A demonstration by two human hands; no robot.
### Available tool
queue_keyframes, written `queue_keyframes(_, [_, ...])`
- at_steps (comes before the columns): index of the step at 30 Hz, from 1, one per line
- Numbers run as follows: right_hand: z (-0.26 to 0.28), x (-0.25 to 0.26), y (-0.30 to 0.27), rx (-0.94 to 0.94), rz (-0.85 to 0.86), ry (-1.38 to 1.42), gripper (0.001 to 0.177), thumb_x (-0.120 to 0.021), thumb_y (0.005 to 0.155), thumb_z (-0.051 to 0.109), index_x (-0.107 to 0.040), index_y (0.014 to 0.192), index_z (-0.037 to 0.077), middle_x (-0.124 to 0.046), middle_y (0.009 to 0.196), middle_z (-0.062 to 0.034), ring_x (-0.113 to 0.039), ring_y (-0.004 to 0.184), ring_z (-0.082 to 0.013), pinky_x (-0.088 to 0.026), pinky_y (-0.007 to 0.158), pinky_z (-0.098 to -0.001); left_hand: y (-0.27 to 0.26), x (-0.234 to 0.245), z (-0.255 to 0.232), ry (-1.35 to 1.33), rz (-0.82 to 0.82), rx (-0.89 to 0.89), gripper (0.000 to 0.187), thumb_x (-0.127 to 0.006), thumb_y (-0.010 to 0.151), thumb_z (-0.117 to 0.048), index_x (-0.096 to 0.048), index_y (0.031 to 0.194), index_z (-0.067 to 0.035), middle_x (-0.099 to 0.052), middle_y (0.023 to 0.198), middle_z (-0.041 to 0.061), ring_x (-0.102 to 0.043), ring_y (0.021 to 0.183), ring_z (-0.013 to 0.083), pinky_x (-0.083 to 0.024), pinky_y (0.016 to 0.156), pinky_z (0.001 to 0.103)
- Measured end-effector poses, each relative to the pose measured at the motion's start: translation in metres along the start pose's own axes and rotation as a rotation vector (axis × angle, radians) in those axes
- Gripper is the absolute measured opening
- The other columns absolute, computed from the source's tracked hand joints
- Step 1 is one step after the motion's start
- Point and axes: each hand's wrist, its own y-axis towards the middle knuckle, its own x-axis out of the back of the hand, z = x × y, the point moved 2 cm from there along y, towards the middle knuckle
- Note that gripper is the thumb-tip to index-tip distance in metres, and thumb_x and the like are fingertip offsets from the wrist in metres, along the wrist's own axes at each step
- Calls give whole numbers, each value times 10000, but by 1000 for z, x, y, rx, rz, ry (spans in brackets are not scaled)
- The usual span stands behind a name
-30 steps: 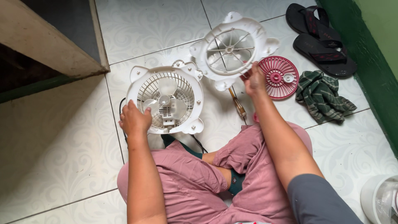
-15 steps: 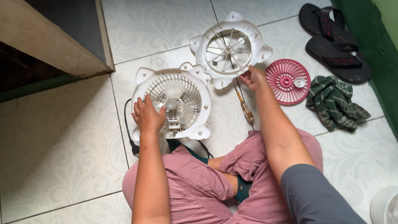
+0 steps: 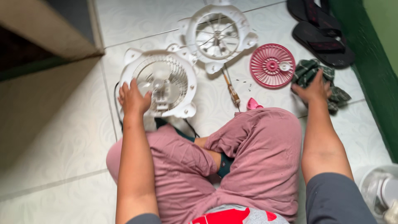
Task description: The person sits on the floor and wipes the disassembled parts of a white electric fan with a cloth. They clean the fan blades, the inner cage, and the outer casing, then set the parts aside.
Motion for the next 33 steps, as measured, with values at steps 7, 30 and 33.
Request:
queue_keyframes(7, [-32, -10, -28, -50, -41, -231, 524, -710, 907, 393, -662, 1354, 125, -596, 1394, -207, -496, 1331, -453, -354, 1083, -590, -72, 102, -42, -100, -270, -232, 762, -777, 878, -365, -462, 1506, -70, -375, 1567, 269, -284, 1484, 443, -206, 1206, 595])
queue_keyframes(30, [-13, 105, -31, -86, 246, 1626, 289, -636, 970, 147, -662, 1191, -39, -709, 1123, -144, -684, 1003, -268, -565, 909, -404, -28, 119, -42, -144, -163, -144, 594, -730, 878, -373, -532, 1398, -163, -534, 1417, 150, -498, 1319, 371, -420, 1061, 517])
queue_keyframes(33, [45, 104, -62, 34, 445, 1639, 273, -649, 966, 126, -662, 1185, -36, -713, 1103, -136, -690, 968, -246, -572, 879, -385, -12, 74, 11, -231, -149, 26, 580, -691, 921, -363, -515, 1419, -125, -545, 1403, 200, -519, 1291, 416, -448, 1045, 514])
